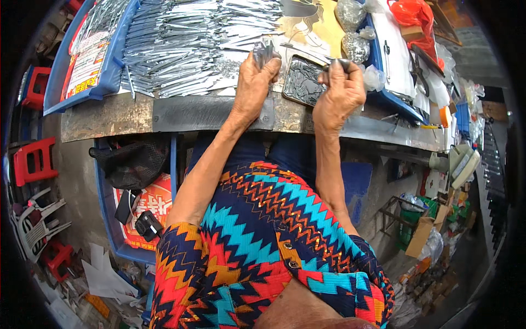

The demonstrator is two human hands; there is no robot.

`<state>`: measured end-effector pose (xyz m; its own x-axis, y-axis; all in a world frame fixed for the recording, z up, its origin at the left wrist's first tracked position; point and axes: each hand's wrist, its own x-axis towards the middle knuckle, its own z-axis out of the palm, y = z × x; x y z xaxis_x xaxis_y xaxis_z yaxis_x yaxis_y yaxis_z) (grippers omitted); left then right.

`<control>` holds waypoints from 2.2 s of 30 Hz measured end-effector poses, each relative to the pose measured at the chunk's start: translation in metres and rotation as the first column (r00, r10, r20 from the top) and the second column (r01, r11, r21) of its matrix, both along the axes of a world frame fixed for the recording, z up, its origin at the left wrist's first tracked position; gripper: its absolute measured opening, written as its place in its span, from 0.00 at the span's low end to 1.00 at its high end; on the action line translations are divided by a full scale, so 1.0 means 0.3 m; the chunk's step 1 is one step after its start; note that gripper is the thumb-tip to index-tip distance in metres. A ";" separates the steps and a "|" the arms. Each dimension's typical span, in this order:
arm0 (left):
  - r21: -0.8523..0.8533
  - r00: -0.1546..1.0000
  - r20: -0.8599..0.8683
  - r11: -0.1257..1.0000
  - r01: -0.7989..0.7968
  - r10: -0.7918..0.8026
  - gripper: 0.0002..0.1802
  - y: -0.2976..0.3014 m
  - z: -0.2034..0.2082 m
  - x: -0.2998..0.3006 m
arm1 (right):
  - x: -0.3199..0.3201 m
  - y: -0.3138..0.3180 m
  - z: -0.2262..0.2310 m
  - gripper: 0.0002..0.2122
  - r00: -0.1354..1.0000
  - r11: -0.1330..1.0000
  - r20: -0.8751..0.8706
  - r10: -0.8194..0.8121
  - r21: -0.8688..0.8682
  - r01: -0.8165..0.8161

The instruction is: The person assembles metal components by hand, gathering metal strips and inserting fasteners into them from a metal tin on the workbench.

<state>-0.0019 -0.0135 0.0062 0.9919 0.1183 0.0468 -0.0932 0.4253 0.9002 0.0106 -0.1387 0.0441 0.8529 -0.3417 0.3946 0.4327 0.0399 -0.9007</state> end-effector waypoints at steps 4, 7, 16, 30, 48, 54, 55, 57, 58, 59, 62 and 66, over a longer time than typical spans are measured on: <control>-0.488 0.973 0.053 0.844 0.223 -0.226 0.13 0.022 -0.035 0.015 | -0.014 0.055 -0.030 0.04 0.998 0.980 -0.038 -0.048 -0.193 0.040; -0.634 0.963 0.061 0.734 0.241 -0.263 0.14 0.030 -0.045 0.025 | -0.020 0.064 -0.066 0.04 0.983 0.863 0.140 -0.118 -0.476 0.171; -0.659 0.969 -0.029 0.733 0.167 -0.247 0.17 0.052 -0.055 0.028 | -0.116 0.055 -0.094 0.13 0.902 0.630 0.368 0.226 -0.762 0.153; 0.060 0.996 0.085 0.998 -0.004 -0.001 0.11 0.009 0.018 -0.006 | -0.016 0.036 0.074 0.05 0.954 0.710 0.118 0.276 -0.694 -0.120; 0.277 0.988 0.130 0.960 0.041 -0.080 0.14 -0.001 0.026 -0.007 | 0.168 0.049 0.149 0.06 0.739 0.289 0.201 0.644 -0.957 0.008; 0.234 0.994 0.091 0.972 0.032 -0.055 0.12 0.007 0.020 0.001 | 0.190 0.054 0.257 0.04 0.759 0.489 0.413 0.503 -0.860 0.145; 0.234 0.994 0.092 0.972 0.034 -0.057 0.12 0.008 0.019 0.003 | 0.196 0.047 0.267 0.04 0.793 0.544 0.397 0.462 -0.833 0.099; 0.120 0.998 0.045 0.992 0.035 -0.040 0.08 0.014 0.008 0.009 | 0.209 0.034 0.272 0.04 0.830 0.629 0.382 0.407 -0.776 0.048; 0.032 0.998 0.056 0.999 0.026 -0.028 0.07 0.017 -0.009 0.011 | 0.187 0.032 0.279 0.02 0.832 0.570 0.442 0.335 -0.798 0.195; 0.033 0.998 0.058 0.999 0.021 -0.023 0.07 0.018 -0.019 0.013 | 0.175 0.033 0.267 0.02 0.829 0.571 0.444 0.339 -0.797 0.194; -0.331 0.999 0.005 0.942 0.049 -0.050 0.06 0.015 -0.027 0.029 | 0.150 0.024 0.157 0.02 0.842 0.678 0.521 0.141 -0.671 0.301; -0.529 0.987 -0.034 0.840 0.118 -0.160 0.09 0.047 -0.067 0.036 | 0.055 0.046 0.038 0.06 0.871 0.624 0.466 0.156 -0.730 0.279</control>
<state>0.0091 0.0007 -0.0138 0.9978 -0.0352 -0.0568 0.0604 0.8388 0.5411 0.0271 -0.1247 0.0555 0.4879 0.2222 0.8441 0.7524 -0.5972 -0.2777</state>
